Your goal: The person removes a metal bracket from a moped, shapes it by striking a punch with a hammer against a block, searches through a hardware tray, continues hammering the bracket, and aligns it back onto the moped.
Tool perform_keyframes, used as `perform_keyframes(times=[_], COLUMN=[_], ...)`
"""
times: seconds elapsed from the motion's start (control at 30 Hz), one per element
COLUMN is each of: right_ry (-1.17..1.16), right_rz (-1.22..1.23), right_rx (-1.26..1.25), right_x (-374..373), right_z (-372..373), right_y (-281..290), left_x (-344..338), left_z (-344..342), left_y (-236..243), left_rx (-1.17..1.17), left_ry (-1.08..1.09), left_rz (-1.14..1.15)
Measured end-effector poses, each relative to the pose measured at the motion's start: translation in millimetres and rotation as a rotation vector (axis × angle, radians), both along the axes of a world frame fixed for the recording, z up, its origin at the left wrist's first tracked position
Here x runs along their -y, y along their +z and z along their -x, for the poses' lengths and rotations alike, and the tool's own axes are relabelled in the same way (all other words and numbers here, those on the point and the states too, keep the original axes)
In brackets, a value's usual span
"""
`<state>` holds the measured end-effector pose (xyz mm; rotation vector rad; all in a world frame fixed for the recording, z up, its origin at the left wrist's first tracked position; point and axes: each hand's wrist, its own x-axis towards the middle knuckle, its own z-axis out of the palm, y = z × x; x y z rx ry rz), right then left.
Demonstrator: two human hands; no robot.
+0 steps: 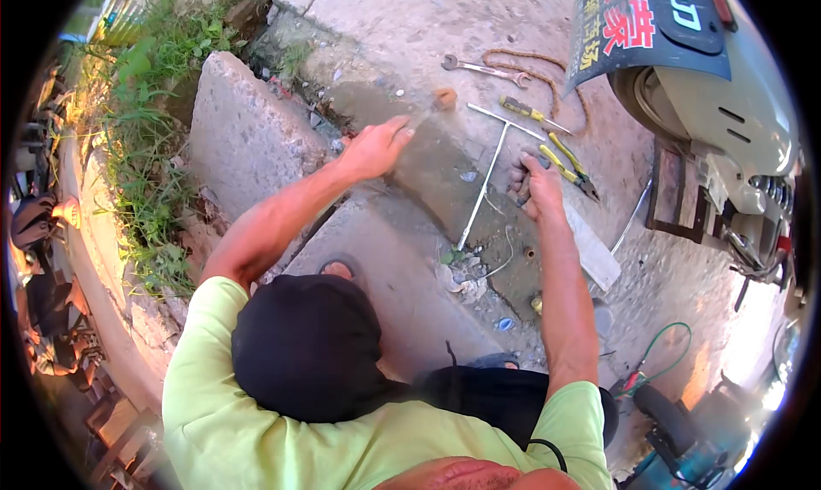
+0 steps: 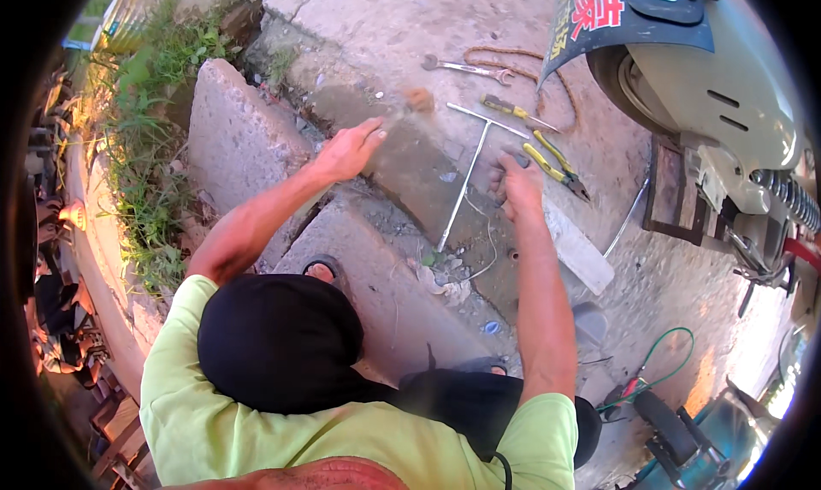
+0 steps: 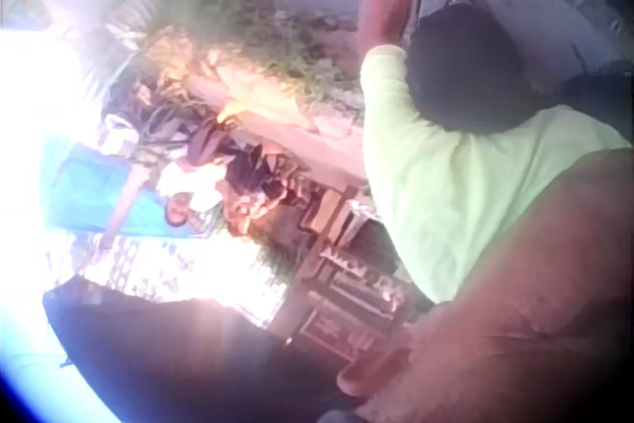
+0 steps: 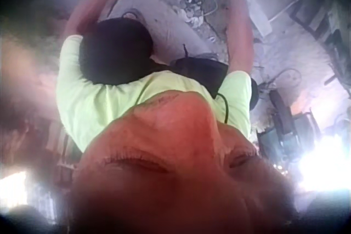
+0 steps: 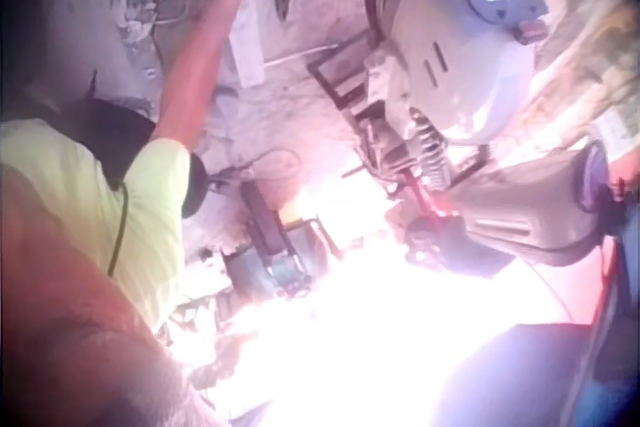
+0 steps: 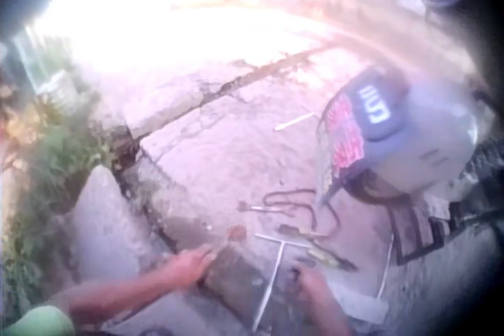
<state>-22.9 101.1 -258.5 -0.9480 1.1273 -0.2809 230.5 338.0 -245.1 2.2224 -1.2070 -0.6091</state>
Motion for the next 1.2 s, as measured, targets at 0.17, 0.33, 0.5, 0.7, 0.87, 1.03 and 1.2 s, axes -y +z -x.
perform_keyframes(times=[0.17,0.33,0.5,0.7,0.87,1.03,1.2], right_ry=[0.022,0.012,-0.048,-0.006,-0.015,-0.03,0.003], right_rz=[0.071,0.036,0.045,0.033,0.094,0.054,0.055], right_rx=[-0.003,0.059,0.115,0.118,0.088,0.09,0.105], right_x=[21.4,25.2,23.1,20.0,18.8,20.8,18.9], right_z=[42.3,41.8,38.4,32.9,39.0,41.5,34.7], right_y=[-12.4,-13.8,-10.7,-9.4,-10.9,-4.8,-3.9], left_x=[36.7,44.0,56.4,65.9,78.9,95.1,64.3], left_z=[9.8,12.4,9.3,-3.9,2.0,6.2,4.9], left_y=[74.6,122.5,120.6,19.0,23.5,84.8,17.1], left_rx=[-0.119,-0.195,-0.186,0.002,0.107,-0.088,0.028], left_ry=[0.045,0.086,0.053,-0.003,0.027,0.011,-0.003], left_rz=[0.154,0.209,0.297,0.263,0.096,0.099,0.227])
